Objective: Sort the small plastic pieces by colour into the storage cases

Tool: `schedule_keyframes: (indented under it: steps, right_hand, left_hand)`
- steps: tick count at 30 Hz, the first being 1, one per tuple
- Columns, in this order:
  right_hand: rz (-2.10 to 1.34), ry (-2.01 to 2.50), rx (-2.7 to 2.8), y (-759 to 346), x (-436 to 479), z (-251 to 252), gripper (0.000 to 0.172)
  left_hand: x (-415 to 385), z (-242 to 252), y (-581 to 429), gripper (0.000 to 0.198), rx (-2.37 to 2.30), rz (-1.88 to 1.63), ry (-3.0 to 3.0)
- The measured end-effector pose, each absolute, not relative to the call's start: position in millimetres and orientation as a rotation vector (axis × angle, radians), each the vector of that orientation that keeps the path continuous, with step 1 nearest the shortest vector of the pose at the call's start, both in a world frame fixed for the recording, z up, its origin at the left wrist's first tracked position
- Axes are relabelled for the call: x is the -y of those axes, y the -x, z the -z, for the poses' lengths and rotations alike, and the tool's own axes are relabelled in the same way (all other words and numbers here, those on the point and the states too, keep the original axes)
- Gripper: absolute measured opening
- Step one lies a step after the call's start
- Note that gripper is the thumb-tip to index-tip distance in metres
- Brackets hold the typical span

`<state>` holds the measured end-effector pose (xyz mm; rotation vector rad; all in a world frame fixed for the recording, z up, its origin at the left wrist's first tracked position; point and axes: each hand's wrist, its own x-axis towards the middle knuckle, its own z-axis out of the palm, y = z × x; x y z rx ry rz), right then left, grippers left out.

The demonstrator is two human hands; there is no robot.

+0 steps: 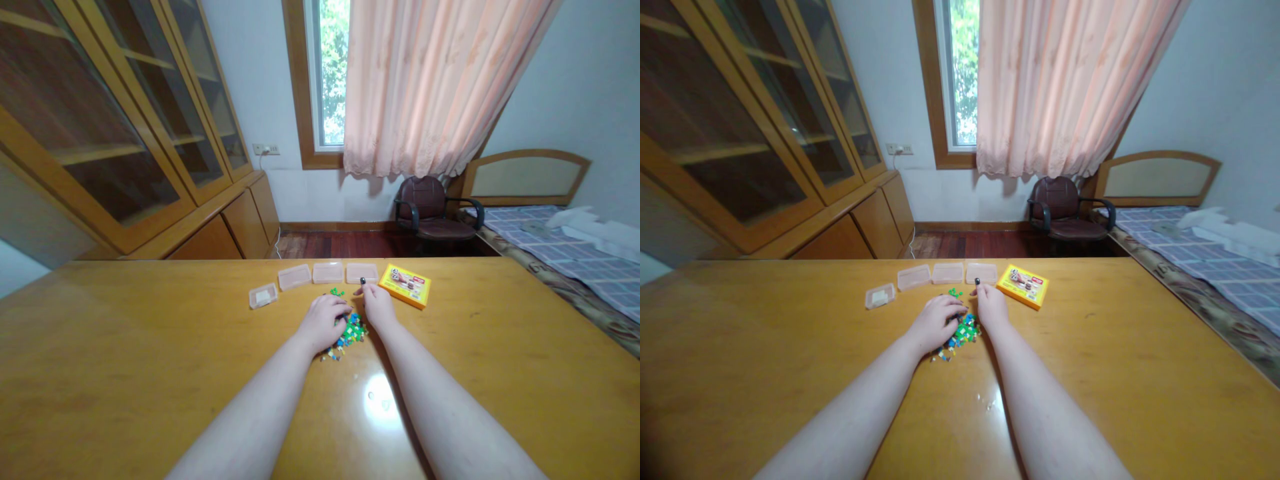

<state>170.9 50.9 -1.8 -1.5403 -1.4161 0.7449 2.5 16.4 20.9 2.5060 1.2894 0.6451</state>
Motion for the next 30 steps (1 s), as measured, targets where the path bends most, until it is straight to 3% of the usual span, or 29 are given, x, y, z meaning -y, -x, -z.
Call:
schedule_keyframes:
  steps: [10,16,25,30]
  right_hand:
    - [-0.732,1.549,1.424,-170.2,-49.7,-0.4,0.042]
    - [-0.741,1.565,1.426,-170.0,-50.0,-0.6,0.041]
    - [-0.733,1.575,1.434,-169.6,-48.9,-1.1,0.044]
    - [-0.737,1.563,1.44,-170.6,-50.0,0.6,0.043]
  left_hand:
    - [-20.0,-14.3,-1.5,0.03,-1.359,-0.634,-2.491]
    - [-15.2,-15.8,-3.4,0.033,-1.149,-0.613,-2.579]
    - [-20.2,-14.6,-2.2,0.024,-1.437,-0.647,-2.477]
    - [-16.0,-17.2,-3.1,0.032,-1.294,-0.645,-2.521]
